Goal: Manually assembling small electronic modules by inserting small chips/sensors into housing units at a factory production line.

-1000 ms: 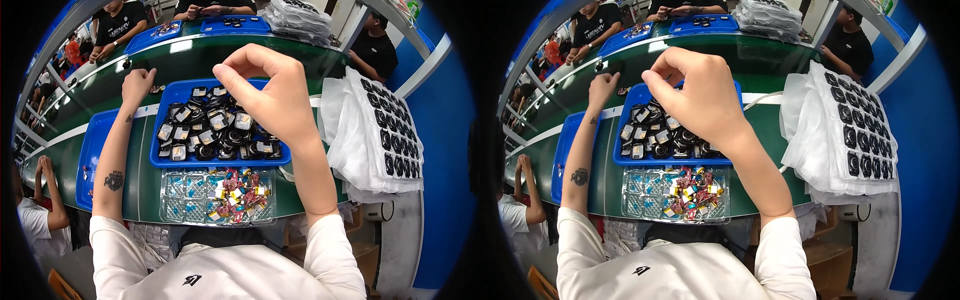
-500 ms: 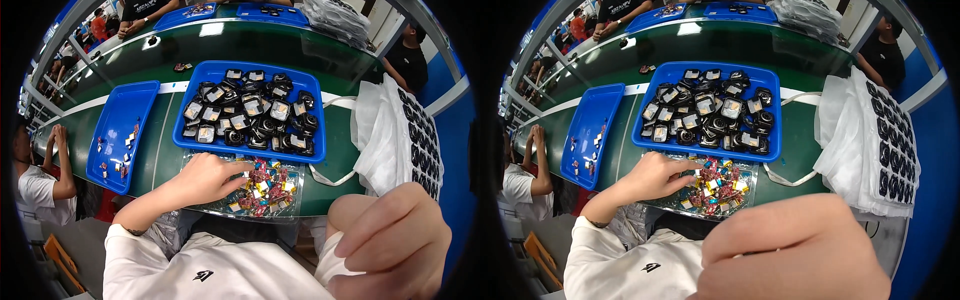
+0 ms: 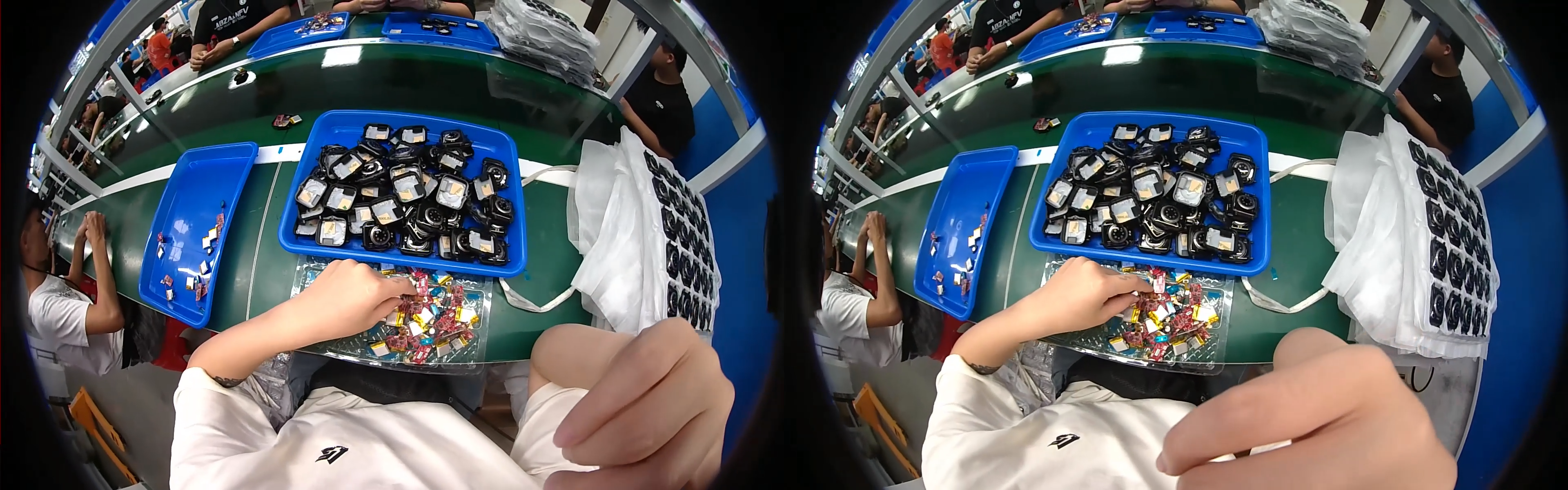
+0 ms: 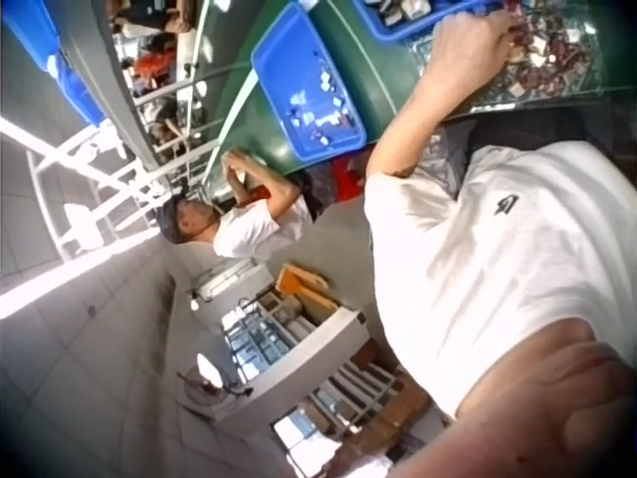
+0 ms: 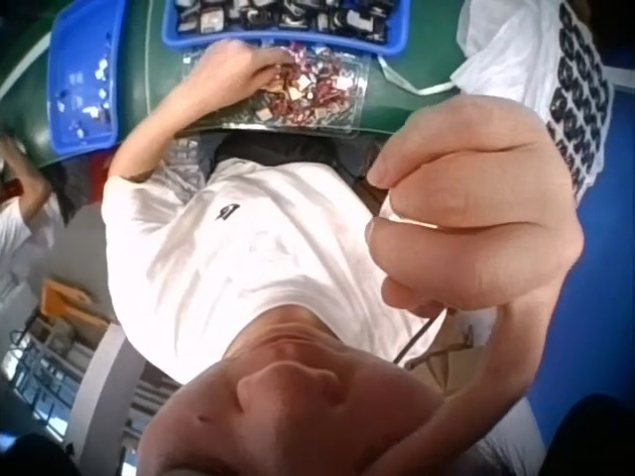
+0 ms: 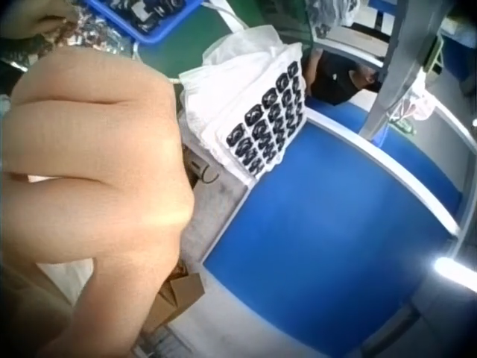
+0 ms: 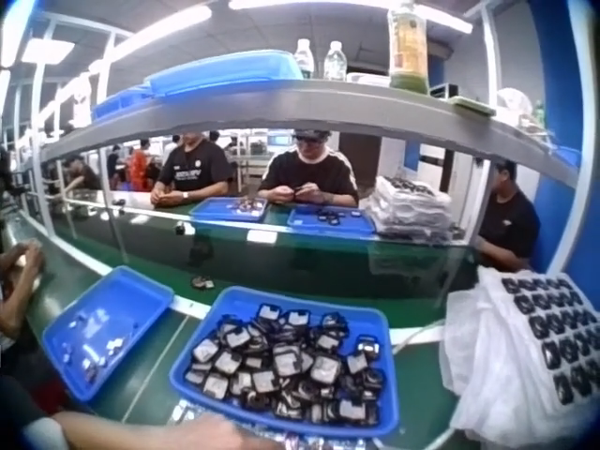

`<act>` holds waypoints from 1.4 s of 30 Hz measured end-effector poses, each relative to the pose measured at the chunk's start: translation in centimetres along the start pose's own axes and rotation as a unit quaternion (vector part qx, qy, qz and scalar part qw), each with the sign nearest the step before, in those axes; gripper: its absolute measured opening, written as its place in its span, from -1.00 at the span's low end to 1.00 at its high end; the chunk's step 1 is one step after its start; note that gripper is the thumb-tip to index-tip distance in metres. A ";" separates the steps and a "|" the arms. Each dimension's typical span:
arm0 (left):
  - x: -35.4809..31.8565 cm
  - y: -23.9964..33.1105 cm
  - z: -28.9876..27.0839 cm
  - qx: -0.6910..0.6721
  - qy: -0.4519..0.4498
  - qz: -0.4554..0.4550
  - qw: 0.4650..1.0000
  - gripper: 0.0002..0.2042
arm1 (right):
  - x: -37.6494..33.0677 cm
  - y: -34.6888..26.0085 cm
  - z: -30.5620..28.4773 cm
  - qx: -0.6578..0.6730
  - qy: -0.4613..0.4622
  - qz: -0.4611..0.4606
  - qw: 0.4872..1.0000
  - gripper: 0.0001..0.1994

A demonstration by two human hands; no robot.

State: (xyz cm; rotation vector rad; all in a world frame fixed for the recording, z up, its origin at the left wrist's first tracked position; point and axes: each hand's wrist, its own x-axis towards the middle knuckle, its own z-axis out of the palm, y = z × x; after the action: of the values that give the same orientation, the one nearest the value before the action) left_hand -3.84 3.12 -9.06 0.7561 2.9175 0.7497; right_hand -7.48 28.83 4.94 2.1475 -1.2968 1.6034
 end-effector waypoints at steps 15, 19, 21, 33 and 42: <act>0.1 -0.3 0.1 0.024 -0.005 0.031 0.999 -0.79 | 3.9 -1.9 2.1 -0.010 0.051 0.311 0.949 -0.90; 0.0 -0.8 0.7 0.032 0.013 0.062 0.998 -0.77 | 2.8 -0.2 3.2 0.000 0.165 0.019 0.986 -0.88; 0.1 -1.1 1.1 0.026 0.028 0.071 0.997 -0.78 | 2.6 0.3 3.5 0.009 0.216 -0.126 0.968 -0.87; -0.1 -1.3 0.8 0.098 -0.004 0.145 0.985 -0.87 | 2.7 3.5 0.3 -0.087 -0.092 0.094 0.987 -0.86; -0.1 -3.7 3.1 0.032 0.072 0.147 0.986 -0.83 | 2.8 6.2 2.4 -0.172 0.018 0.121 0.977 -0.84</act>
State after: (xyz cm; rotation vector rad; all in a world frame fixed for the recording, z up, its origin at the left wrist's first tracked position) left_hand -4.96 1.61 -13.49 1.2079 3.0056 0.7630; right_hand -10.08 22.16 4.18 1.8011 -1.7339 1.3608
